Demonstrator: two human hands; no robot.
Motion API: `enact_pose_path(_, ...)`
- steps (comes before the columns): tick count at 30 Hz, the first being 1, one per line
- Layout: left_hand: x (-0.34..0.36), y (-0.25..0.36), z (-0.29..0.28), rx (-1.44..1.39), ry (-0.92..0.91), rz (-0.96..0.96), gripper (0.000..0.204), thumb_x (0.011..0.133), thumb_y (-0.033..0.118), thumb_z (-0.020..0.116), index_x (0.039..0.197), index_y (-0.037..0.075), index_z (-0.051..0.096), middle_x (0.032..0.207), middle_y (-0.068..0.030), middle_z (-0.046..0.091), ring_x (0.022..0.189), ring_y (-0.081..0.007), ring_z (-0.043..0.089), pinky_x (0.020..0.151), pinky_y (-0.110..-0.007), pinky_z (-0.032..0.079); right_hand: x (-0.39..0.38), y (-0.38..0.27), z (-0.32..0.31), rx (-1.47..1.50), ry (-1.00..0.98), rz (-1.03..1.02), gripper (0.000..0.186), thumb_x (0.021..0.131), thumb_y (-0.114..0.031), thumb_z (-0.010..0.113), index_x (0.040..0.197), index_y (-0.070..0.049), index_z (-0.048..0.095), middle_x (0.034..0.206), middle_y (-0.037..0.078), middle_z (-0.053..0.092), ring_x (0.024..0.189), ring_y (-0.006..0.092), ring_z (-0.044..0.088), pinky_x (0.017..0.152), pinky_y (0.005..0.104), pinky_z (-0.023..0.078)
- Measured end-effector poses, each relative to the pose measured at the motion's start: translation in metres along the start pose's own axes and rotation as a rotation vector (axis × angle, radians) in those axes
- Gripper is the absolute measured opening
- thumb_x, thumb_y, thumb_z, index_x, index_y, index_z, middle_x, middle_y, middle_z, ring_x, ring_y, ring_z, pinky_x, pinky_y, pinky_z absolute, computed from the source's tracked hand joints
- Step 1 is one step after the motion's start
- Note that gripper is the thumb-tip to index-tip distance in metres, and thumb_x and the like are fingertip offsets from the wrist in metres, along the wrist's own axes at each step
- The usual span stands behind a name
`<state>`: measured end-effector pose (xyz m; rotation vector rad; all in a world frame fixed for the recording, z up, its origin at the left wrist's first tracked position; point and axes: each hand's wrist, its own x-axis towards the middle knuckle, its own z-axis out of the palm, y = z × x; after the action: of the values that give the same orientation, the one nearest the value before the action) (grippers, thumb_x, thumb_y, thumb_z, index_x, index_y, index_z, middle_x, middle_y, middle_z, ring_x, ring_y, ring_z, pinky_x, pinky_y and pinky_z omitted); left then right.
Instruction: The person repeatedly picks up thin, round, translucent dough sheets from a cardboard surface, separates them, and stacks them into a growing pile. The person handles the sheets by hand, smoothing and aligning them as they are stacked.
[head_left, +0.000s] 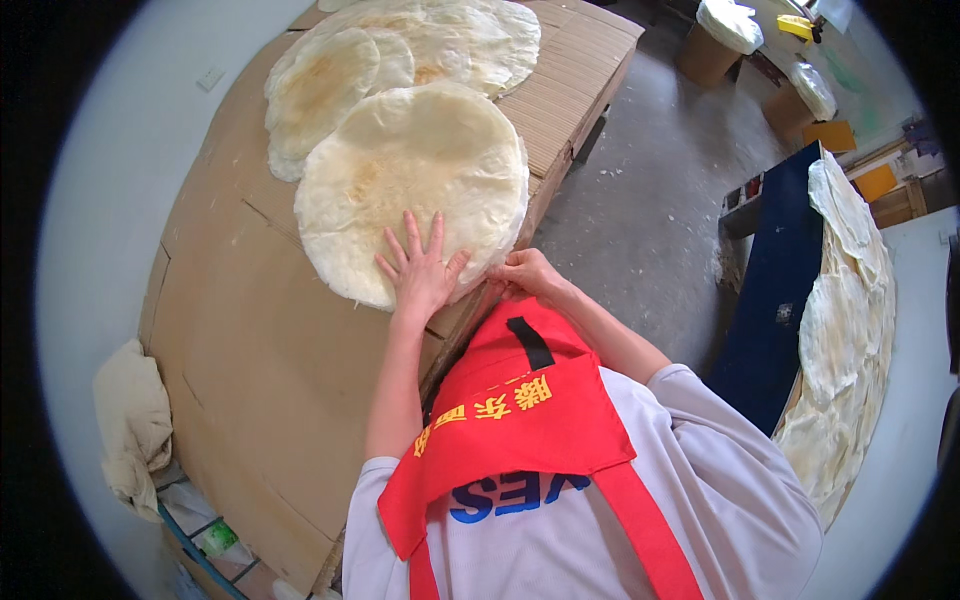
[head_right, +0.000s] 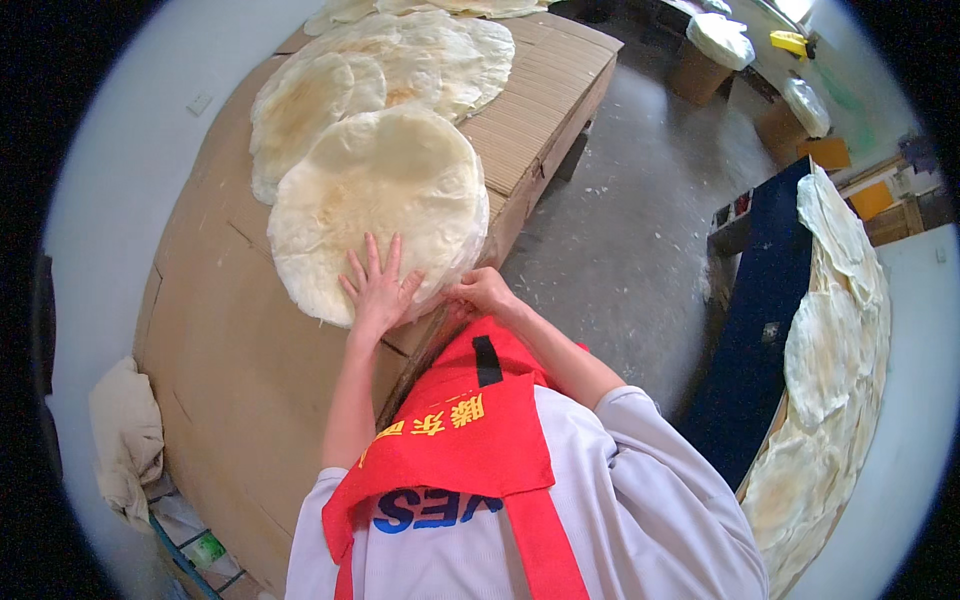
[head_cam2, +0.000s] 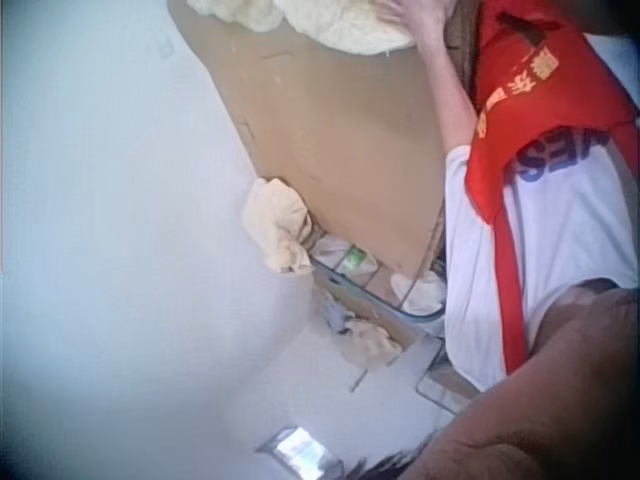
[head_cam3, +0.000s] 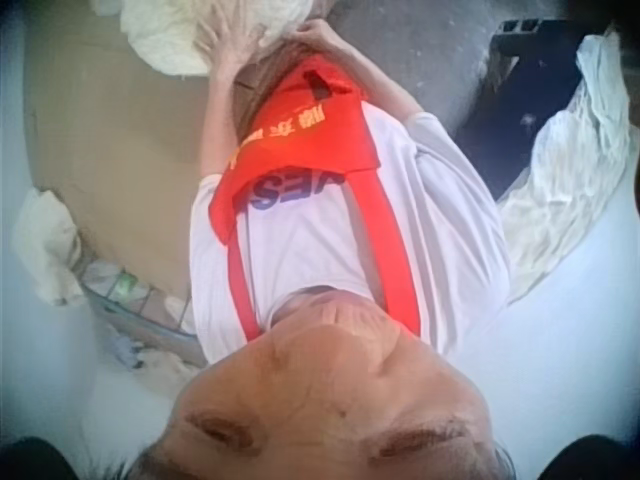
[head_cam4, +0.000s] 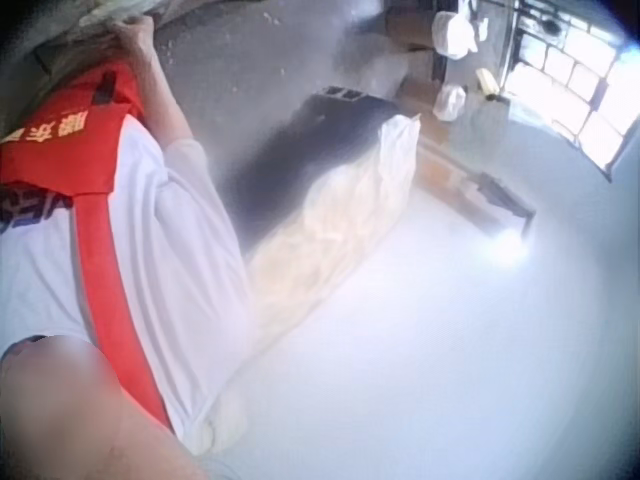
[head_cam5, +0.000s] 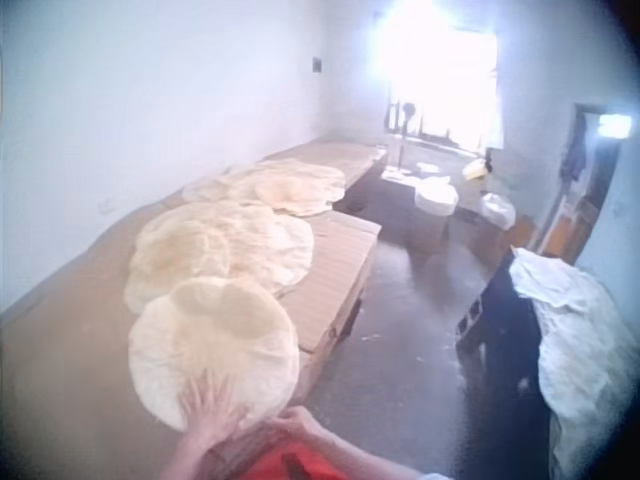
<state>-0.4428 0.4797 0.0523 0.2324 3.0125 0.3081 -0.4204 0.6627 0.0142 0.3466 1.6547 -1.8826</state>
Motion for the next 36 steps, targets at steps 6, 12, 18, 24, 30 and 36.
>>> enact_pose_path(6,-0.002,0.001,0.004,0.028,0.012,-0.001,0.069,0.08,0.057,0.04,0.137,0.025,0.017,0.143,-0.0156,0.001,0.127,-0.0467,-0.002,0.095,-0.065,0.001,0.006,0.005,-0.042,-0.197,0.239,-0.182,0.02,0.077,-0.02,0.061,0.069,-0.002,0.061,0.059,0.003,0.058,0.048,0.0098,0.053,0.044,0.0225,0.042)
enact_pose_path(12,-0.002,0.004,-0.004,-0.015,-0.038,-0.038,0.07,0.08,0.055,0.043,0.137,0.024,0.017,0.143,-0.0144,0.0,0.128,-0.0446,-0.003,0.097,-0.063,-0.001,-0.01,-0.003,-0.131,-0.394,0.593,-0.185,0.018,0.078,-0.018,0.056,0.072,-0.003,0.063,0.06,0.005,0.06,0.051,0.0101,0.057,0.048,0.0245,0.047)
enact_pose_path(18,0.001,0.009,-0.006,-0.044,-0.079,-0.041,0.072,0.079,0.054,0.046,0.137,0.024,0.017,0.143,-0.0145,-0.003,0.128,-0.044,-0.005,0.097,-0.063,-0.002,-0.021,-0.025,-0.053,-0.517,0.117,-0.273,0.022,0.077,-0.022,0.061,0.075,0.0,0.062,0.064,0.006,0.061,0.056,0.0116,0.06,0.05,0.0255,0.048)
enact_pose_path(24,0.001,0.017,-0.011,-0.048,-0.132,-0.087,0.079,0.077,0.059,0.046,0.137,0.02,0.013,0.142,-0.02,-0.005,0.125,-0.0503,-0.007,0.093,-0.067,0.0,0.005,-0.006,-0.005,-0.605,0.243,-0.28,0.028,0.07,-0.03,0.064,0.076,-0.003,0.063,0.068,0.013,0.061,0.063,0.0237,0.061,0.059,0.033,0.049)
enact_pose_path(30,0.001,0.017,-0.007,-0.022,-0.1,-0.095,0.083,0.075,0.061,0.046,0.138,0.02,0.011,0.142,-0.0195,-0.006,0.124,-0.0509,-0.008,0.092,-0.068,0.001,0.006,-0.005,-0.025,-0.865,0.601,-0.427,0.017,0.068,-0.025,0.056,0.074,-0.01,0.063,0.069,0.011,0.061,0.065,0.0285,0.06,0.06,0.0373,0.048)
enact_pose_path(36,0.007,-0.007,-0.005,-0.467,0.026,0.009,0.076,0.08,0.043,0.053,0.136,0.008,0.015,0.139,-0.0211,0.014,0.127,-0.0404,0.014,0.1,-0.053,0.014,0.037,-0.003,-0.127,-0.702,0.674,-0.364,0.027,0.076,-0.031,0.055,0.092,-0.01,0.059,0.086,0.016,0.06,0.085,0.0326,0.057,0.076,0.039,0.046)
